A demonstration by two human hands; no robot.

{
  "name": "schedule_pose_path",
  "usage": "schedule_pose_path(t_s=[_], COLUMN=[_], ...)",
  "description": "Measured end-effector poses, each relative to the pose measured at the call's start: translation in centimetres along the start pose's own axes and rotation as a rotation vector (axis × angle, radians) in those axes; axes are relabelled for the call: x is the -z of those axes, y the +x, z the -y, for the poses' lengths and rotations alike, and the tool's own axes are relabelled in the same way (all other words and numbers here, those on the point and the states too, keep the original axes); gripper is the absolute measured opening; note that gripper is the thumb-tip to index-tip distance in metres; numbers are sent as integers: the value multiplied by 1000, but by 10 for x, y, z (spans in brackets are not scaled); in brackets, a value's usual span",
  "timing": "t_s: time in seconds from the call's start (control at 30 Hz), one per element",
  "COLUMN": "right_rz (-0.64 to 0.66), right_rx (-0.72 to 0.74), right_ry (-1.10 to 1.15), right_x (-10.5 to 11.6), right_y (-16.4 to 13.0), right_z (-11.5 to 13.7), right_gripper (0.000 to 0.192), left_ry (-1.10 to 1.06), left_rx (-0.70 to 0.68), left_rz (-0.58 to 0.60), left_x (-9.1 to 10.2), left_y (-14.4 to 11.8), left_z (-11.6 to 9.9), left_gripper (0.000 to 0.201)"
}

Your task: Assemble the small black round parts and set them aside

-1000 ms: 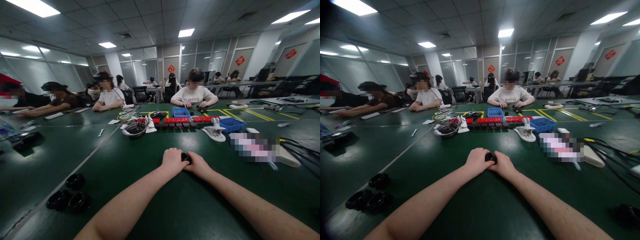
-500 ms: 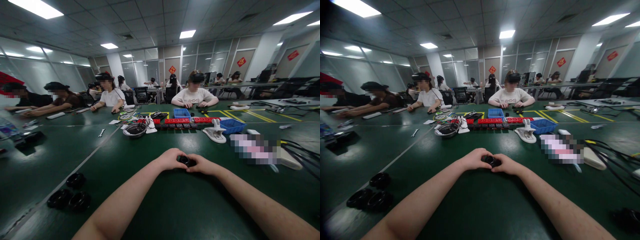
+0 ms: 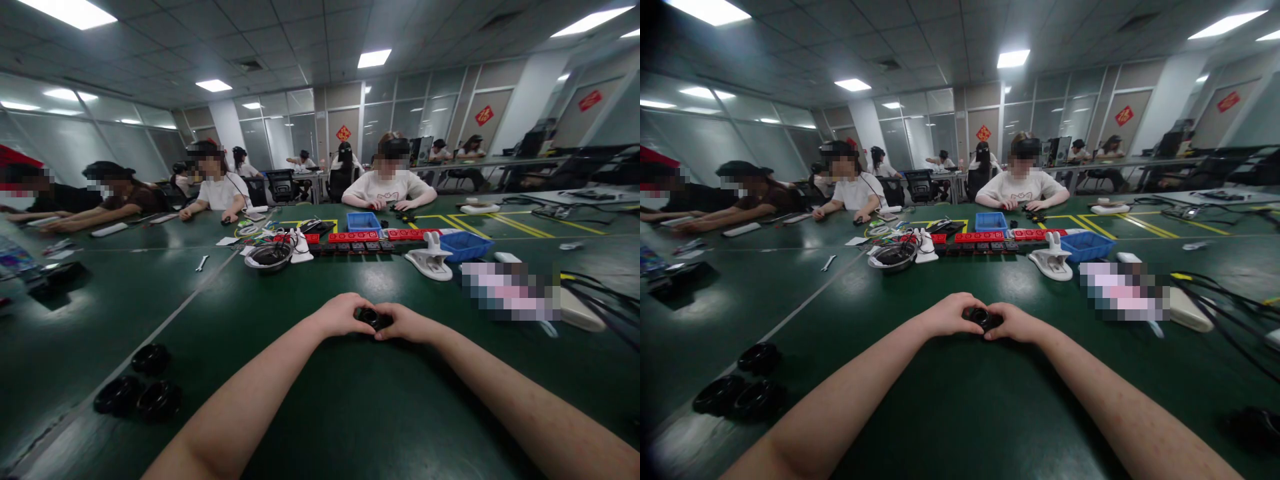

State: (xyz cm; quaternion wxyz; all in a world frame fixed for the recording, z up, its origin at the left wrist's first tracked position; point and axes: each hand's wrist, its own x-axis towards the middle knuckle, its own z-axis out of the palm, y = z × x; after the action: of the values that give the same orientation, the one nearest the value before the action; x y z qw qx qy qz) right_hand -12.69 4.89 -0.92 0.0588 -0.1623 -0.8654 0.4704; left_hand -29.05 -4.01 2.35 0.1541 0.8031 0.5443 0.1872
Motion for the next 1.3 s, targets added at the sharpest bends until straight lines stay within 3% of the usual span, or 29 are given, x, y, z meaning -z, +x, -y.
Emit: schedule_pose_path(t_s=[0.3, 0.57, 0.73, 0.83, 0.93, 1.07, 1.3], right_rz=[-205, -466, -542, -451, -245, -18, 23], right_rx=[-39, -147, -218, -116, 7, 35, 40], right_ry=[-161, -533, -628, -510, -312, -91, -106], right_x=[-10, -28, -34, -28, -16, 0, 4], right_y=[5, 8, 8, 8, 5, -1, -2], right_z=[-10, -4, 3, 2, 1, 4, 3], right_gripper=[43, 38, 34, 44, 54, 47, 34], left_ry=[64, 178, 152, 131, 80, -16, -54], left_rx=[136, 385, 429, 376, 268, 140, 45], left_rz=[-25, -167, -223, -185, -106, 0, 4], left_x=[-3, -18, -22, -18, -9, 0, 0], left_y=[-2, -1, 0, 0, -1, 0, 1], left_z=[-10, -20, -20, -16, -11, -5, 1], left_gripper=[44, 43, 43, 43, 43, 40, 43])
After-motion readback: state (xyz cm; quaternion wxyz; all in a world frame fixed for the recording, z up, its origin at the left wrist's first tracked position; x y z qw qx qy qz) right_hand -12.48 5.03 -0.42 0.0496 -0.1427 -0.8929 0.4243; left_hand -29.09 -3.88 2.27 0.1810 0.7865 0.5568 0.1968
